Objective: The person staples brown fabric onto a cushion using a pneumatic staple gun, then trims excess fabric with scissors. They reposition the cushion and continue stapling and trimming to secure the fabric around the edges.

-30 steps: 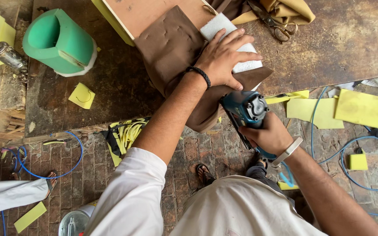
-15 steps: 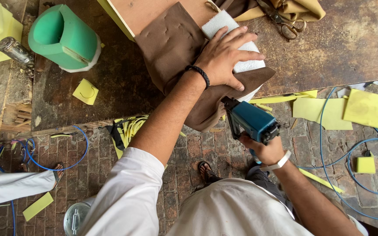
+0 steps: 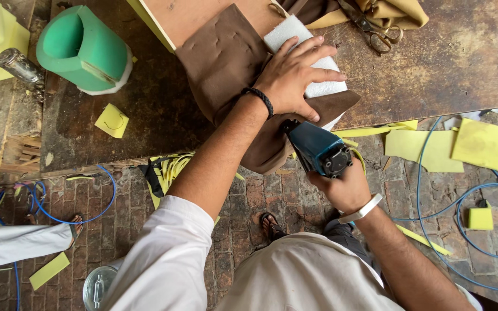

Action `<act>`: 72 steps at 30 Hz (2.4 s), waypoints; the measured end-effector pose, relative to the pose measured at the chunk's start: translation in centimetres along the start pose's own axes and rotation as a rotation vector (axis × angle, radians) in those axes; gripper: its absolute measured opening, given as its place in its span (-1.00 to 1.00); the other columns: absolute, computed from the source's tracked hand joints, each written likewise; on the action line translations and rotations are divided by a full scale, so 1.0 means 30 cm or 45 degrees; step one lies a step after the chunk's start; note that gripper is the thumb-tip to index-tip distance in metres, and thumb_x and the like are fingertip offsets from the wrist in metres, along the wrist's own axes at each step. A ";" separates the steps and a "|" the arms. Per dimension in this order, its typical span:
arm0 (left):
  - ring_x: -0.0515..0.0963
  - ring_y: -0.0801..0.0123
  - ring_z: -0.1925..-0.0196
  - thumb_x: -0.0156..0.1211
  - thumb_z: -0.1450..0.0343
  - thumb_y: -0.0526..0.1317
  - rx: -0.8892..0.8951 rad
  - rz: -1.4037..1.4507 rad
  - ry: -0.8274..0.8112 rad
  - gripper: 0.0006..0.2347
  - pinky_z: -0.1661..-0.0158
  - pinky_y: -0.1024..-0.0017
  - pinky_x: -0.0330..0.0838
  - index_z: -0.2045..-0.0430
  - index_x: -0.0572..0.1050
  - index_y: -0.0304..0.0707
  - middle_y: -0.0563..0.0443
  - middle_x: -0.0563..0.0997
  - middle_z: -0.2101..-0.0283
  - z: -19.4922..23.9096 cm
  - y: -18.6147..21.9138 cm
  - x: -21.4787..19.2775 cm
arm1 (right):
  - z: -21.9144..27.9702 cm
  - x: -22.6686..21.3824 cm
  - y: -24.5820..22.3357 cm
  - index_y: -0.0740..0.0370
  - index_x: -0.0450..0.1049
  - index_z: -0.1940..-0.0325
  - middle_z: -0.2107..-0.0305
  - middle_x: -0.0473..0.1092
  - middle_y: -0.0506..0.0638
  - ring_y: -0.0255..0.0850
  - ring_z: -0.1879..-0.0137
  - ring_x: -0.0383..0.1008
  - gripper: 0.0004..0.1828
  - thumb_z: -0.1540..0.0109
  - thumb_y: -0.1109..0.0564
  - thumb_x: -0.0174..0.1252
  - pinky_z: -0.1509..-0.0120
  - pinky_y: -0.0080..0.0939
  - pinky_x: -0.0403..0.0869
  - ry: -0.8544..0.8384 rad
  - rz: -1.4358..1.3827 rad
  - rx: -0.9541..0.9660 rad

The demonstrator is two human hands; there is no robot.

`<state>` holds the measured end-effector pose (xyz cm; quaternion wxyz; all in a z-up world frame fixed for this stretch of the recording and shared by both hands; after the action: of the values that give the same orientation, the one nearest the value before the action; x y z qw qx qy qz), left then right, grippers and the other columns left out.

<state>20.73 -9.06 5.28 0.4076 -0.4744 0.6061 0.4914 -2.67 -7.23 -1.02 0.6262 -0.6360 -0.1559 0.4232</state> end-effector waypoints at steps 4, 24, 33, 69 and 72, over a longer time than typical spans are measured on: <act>0.04 0.14 -0.52 0.66 0.10 0.19 0.032 -0.025 0.008 -0.18 -0.47 -0.04 -0.24 -0.15 0.48 0.46 0.09 0.22 -0.44 0.003 -0.002 -0.002 | 0.021 -0.002 0.002 0.23 0.47 -0.13 0.24 0.56 0.00 -0.25 0.23 0.54 -0.40 0.02 0.26 0.31 0.16 -0.20 0.54 -0.007 -0.184 -0.015; 0.07 0.16 -0.52 0.68 0.10 0.12 0.054 0.117 0.069 -0.24 -0.46 -0.01 -0.19 -0.08 0.57 0.37 0.10 0.29 -0.42 0.003 -0.013 -0.020 | -0.035 -0.001 -0.084 0.29 0.60 0.09 0.45 0.58 0.05 -0.18 0.35 0.58 -0.63 -0.04 0.15 0.37 0.17 -0.13 0.54 -0.033 0.376 0.003; 0.26 0.23 -0.48 0.53 -0.25 -0.07 0.080 0.412 0.203 -0.56 -0.44 0.08 -0.02 -0.04 0.62 0.19 0.12 0.49 -0.32 -0.016 -0.090 0.033 | 0.035 -0.115 0.047 0.28 0.56 0.04 0.31 0.61 0.02 -0.26 0.23 0.56 -0.52 0.01 0.09 0.44 0.08 -0.17 0.53 -0.037 0.149 -0.034; 0.41 0.12 -0.39 0.24 -0.40 -0.22 -0.934 -0.495 0.718 -0.94 -0.38 -0.04 0.18 0.45 0.61 -0.09 0.16 0.64 -0.02 -0.153 0.290 0.146 | -1.675 -0.614 0.889 0.25 0.43 0.24 0.36 0.50 0.14 0.06 0.18 0.52 -0.70 -0.29 0.04 -0.16 0.06 0.23 0.53 0.033 -1.416 0.680; 0.39 0.13 -0.40 0.23 -0.42 -0.21 -0.897 -0.427 0.727 -0.93 -0.38 -0.03 0.19 0.42 0.65 -0.06 0.18 0.64 -0.01 -0.155 0.298 0.126 | -1.632 -0.601 0.818 0.34 0.36 0.35 0.41 0.45 0.32 0.19 0.24 0.48 -0.62 -0.29 -0.01 -0.21 0.15 0.18 0.44 -0.171 -1.402 0.796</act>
<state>11.06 -13.68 4.38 0.1132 -0.7906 0.4056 0.4445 14.42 -57.01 -24.59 0.8969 -0.2221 -0.3681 0.1039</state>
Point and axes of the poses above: each hand's wrist, its own z-axis away from the middle knuckle, its own x-axis out of the palm, y = z × x, the point moved 3 cm from there along -z, towards the middle knuckle
